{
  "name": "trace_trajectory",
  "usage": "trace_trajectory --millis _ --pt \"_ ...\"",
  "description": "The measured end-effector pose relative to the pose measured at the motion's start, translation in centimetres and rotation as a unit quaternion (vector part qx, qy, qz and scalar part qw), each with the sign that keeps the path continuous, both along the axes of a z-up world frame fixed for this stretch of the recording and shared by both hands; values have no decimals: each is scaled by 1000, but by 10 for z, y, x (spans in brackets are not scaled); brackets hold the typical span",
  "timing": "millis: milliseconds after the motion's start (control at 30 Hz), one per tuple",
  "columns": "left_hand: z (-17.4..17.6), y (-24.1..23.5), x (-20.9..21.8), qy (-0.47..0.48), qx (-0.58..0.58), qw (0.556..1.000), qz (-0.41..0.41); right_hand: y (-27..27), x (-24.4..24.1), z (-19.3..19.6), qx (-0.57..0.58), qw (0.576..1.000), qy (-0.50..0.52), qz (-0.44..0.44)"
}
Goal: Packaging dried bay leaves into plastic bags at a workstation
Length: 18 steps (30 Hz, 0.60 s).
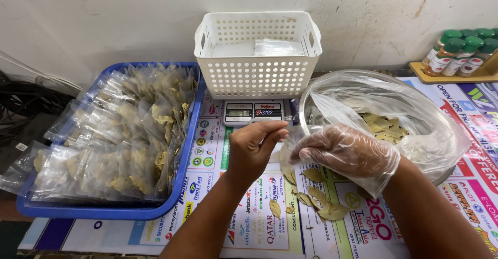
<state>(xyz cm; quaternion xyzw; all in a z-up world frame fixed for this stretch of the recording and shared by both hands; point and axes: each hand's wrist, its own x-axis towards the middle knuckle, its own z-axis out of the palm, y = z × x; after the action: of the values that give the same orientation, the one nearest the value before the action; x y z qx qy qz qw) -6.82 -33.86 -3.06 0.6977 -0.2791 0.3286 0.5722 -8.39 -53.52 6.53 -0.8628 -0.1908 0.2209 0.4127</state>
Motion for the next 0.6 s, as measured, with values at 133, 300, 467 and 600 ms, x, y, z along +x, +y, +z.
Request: trace_trajectory --millis 133,300,467,600 --pt "-13 -2 7 -166 95 977 92 9 -3 -3 38 996 59 -53" --pt "-4 -12 -13 -146 292 937 125 -22 18 -62 200 978 45 -39" --pt "-10 -9 -10 -46 250 967 16 -22 2 -25 93 983 -131 86" --pt "13 8 -13 122 179 945 -244 -31 2 -24 -78 946 -267 166"
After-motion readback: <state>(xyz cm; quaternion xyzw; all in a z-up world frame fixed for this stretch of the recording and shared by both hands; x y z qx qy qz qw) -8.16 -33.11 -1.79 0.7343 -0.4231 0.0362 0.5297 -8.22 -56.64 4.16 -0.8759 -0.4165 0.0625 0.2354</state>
